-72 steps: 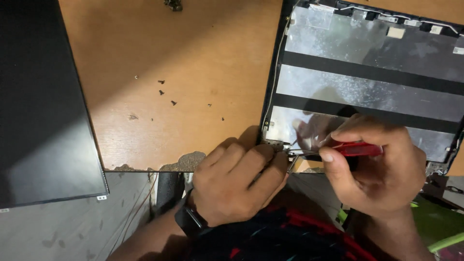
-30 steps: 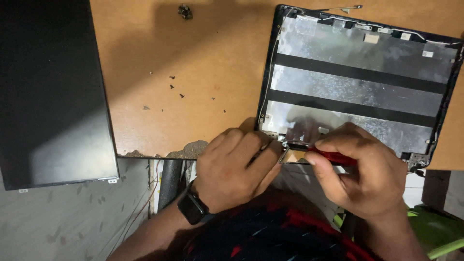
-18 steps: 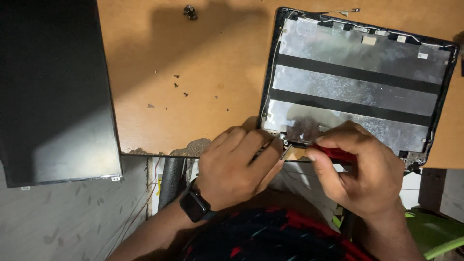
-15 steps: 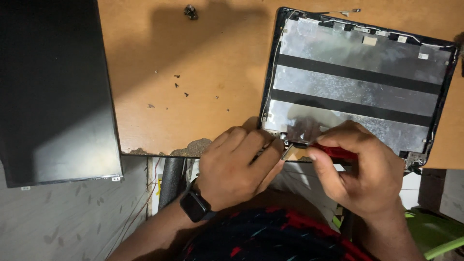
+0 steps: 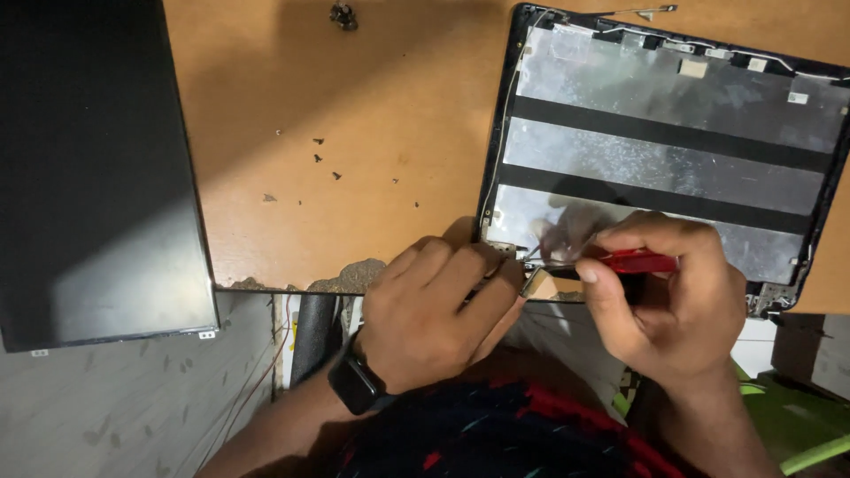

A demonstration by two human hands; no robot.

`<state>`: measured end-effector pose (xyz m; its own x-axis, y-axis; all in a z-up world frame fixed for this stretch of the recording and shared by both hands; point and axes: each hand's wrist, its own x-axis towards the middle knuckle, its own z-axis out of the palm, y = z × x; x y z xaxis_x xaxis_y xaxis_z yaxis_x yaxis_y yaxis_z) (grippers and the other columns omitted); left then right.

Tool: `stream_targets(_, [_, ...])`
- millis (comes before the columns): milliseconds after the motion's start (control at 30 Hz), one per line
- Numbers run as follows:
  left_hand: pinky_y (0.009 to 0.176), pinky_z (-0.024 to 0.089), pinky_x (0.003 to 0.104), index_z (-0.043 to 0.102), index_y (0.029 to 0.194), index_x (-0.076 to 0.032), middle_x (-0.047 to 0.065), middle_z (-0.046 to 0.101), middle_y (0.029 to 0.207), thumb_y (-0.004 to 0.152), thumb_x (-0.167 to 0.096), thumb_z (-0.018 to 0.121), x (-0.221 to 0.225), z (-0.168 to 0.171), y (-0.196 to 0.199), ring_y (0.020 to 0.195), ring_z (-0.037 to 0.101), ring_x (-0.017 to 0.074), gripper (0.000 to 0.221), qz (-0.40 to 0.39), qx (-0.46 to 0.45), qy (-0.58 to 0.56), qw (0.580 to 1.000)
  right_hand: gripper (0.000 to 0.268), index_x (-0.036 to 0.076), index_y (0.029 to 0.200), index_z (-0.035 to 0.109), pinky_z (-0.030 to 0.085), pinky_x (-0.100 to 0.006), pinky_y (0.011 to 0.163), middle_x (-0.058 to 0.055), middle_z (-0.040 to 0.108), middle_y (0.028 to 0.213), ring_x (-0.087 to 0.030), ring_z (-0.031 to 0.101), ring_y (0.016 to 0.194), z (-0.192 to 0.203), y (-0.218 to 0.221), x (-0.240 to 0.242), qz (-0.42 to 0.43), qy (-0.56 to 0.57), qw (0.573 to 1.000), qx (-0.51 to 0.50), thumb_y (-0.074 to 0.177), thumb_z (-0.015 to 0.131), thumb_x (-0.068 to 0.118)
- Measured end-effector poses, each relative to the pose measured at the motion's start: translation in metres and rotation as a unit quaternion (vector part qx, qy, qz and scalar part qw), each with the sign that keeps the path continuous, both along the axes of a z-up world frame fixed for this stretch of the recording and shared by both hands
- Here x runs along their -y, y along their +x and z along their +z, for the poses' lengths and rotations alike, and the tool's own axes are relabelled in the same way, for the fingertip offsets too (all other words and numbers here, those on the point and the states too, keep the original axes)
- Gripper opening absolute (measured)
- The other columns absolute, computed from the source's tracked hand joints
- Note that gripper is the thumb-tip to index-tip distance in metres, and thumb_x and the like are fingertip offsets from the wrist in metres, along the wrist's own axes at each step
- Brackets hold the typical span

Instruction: Disassembling a laptop screen assembly by removing screws with a screwdriver and disconnecting internal ribbon cables.

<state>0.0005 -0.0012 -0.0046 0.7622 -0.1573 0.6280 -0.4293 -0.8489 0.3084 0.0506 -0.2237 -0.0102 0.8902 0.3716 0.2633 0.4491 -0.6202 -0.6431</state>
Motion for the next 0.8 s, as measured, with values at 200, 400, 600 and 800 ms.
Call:
stream_targets(200, [0.067,0.048,0.03,0.069,0.094,-0.013,0.004,0.062,0.088,0.104,-0.023,0.068,0.001,-0.001,0.001,0.071,0.055,0.022,0.014,0.007,-0.004,0.006,1.0,0.032,-0.008,0.111,0.058,0.057,-0.031,0.077,-0.018,0.072,0.103,-0.025,0.073,0.088,-0.001,0.004,-0.002,0.015,0.024,1.0,-0.005,0.094,0.078,0.009])
stream_targets(400, [0.066,0.049,0.029,0.068,0.091,-0.011,0.005,0.061,0.086,0.103,-0.017,0.066,0.001,-0.002,0.002,0.07,0.055,0.0219,0.013,0.0,0.006,-0.006,1.0,0.032,-0.009,0.111,0.056,0.056,-0.03,0.071,-0.02,0.072,0.1,-0.026,0.073,0.084,-0.006,0.006,0.001,0.043,0.04,0.998,0.024,0.094,0.077,0.007])
stream_targets(600, [0.066,0.046,0.029,0.069,0.094,-0.013,0.004,0.063,0.089,0.105,-0.022,0.061,-0.001,-0.004,0.001,0.07,0.055,0.0215,0.016,-0.001,0.005,0.004,1.0,0.029,-0.01,0.111,0.054,0.056,-0.03,0.071,-0.02,0.07,0.098,-0.025,0.072,0.08,-0.004,0.004,-0.006,0.044,0.063,0.997,0.029,0.095,0.075,0.003])
stream_targets(800, [0.068,0.051,0.029,0.068,0.091,-0.014,0.004,0.063,0.087,0.104,-0.009,0.064,-0.001,-0.003,0.002,0.07,0.057,0.0205,0.014,0.013,0.027,0.001,1.0,0.03,-0.012,0.11,0.053,0.057,-0.031,0.074,-0.025,0.067,0.103,-0.028,0.072,0.086,-0.006,-0.004,-0.009,0.013,0.075,0.997,0.035,0.094,0.074,0.003])
